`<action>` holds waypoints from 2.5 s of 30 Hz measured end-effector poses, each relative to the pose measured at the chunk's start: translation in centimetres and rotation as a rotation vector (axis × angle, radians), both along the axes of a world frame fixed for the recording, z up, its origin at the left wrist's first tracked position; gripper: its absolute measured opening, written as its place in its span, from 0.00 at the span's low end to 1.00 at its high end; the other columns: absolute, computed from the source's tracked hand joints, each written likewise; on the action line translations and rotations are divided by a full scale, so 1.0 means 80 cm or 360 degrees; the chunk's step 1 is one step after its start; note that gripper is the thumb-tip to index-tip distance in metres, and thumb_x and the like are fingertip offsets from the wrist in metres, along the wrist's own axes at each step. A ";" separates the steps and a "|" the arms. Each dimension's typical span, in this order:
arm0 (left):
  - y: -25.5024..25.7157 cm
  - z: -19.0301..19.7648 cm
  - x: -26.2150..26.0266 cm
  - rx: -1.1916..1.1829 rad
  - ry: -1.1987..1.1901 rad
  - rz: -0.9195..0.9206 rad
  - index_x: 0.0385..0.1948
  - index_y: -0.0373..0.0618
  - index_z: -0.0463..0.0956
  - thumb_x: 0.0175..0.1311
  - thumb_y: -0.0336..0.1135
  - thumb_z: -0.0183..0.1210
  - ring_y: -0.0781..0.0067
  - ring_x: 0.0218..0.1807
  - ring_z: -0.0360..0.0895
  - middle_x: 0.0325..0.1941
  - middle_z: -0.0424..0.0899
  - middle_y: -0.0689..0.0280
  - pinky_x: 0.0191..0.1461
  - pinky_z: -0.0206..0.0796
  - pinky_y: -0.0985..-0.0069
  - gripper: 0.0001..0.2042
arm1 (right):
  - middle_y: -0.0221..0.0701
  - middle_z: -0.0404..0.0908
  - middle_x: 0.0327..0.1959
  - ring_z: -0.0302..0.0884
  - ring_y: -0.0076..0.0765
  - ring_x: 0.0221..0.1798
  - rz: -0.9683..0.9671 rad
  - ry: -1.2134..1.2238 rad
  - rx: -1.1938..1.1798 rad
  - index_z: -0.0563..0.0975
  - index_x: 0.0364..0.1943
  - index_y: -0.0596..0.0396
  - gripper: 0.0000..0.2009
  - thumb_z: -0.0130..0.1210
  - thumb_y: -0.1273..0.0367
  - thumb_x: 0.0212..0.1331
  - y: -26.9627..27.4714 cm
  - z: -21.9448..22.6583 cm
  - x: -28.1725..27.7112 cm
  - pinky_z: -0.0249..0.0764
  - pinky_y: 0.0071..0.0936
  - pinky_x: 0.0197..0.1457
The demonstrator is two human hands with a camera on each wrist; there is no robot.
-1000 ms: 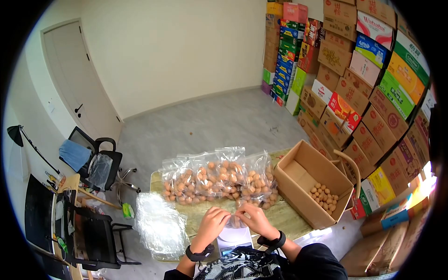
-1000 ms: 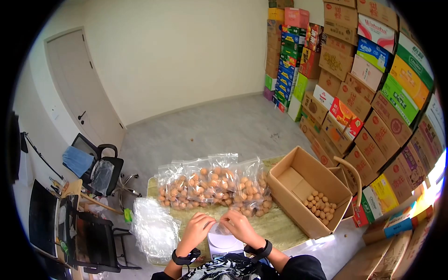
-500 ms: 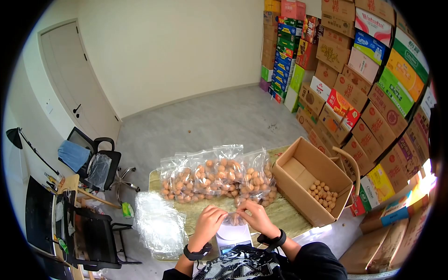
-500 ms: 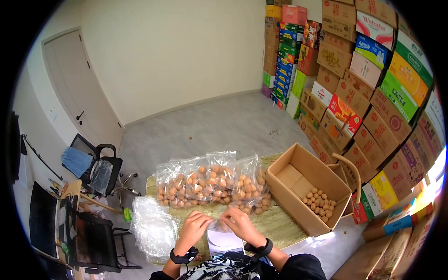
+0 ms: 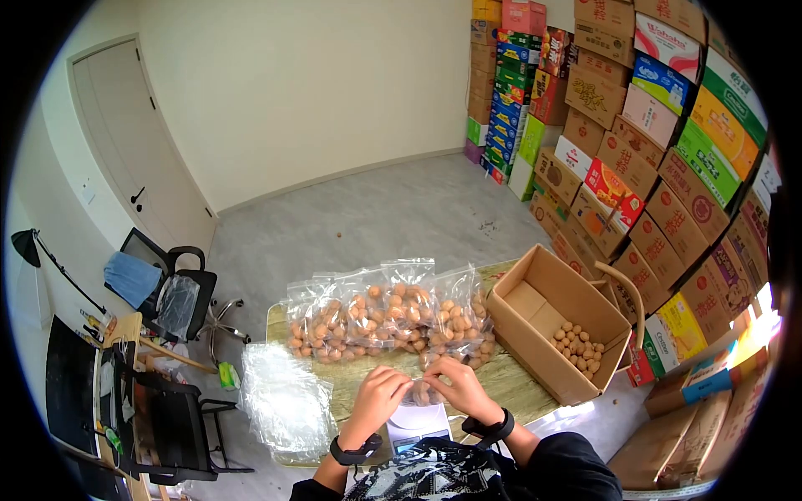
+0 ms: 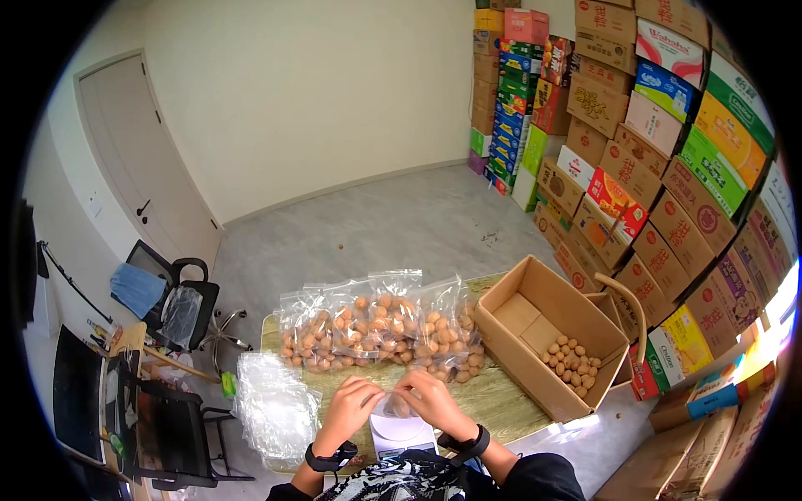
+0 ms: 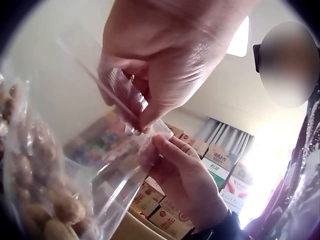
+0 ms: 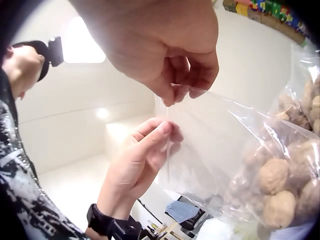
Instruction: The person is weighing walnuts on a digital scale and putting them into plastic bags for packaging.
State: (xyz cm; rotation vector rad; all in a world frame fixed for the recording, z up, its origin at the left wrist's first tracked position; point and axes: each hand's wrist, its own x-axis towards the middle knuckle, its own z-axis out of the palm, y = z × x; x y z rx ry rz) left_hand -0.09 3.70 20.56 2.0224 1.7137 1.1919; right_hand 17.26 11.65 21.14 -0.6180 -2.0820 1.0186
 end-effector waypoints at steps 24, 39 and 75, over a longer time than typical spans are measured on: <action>-0.004 -0.006 -0.010 0.0081 0.0212 0.0017 0.26 0.43 0.79 0.51 0.33 0.62 0.66 0.41 0.73 0.31 0.82 0.67 0.46 0.61 0.71 0.05 | 0.36 0.76 0.28 0.74 0.40 0.33 -0.0050 -0.0016 -0.0093 0.75 0.29 0.60 0.04 0.58 0.75 0.51 0.009 0.000 0.018 0.69 0.30 0.38; -0.012 -0.008 -0.018 0.0143 0.0262 0.0053 0.23 0.43 0.80 0.49 0.32 0.63 0.69 0.40 0.73 0.26 0.80 0.68 0.48 0.59 0.70 0.04 | 0.35 0.78 0.30 0.75 0.40 0.36 -0.0090 -0.0039 -0.0076 0.75 0.29 0.60 0.05 0.58 0.75 0.50 0.015 0.005 0.032 0.70 0.29 0.40; -0.036 0.084 -0.006 0.0215 -0.0883 -0.0130 0.31 0.38 0.66 0.68 0.30 0.44 0.68 0.41 0.80 0.44 0.80 0.52 0.43 0.71 0.77 0.07 | 0.38 0.58 0.65 0.54 0.40 0.67 0.0882 0.0478 -0.1163 0.60 0.62 0.56 0.41 0.58 0.47 0.47 0.013 -0.010 -0.007 0.51 0.40 0.68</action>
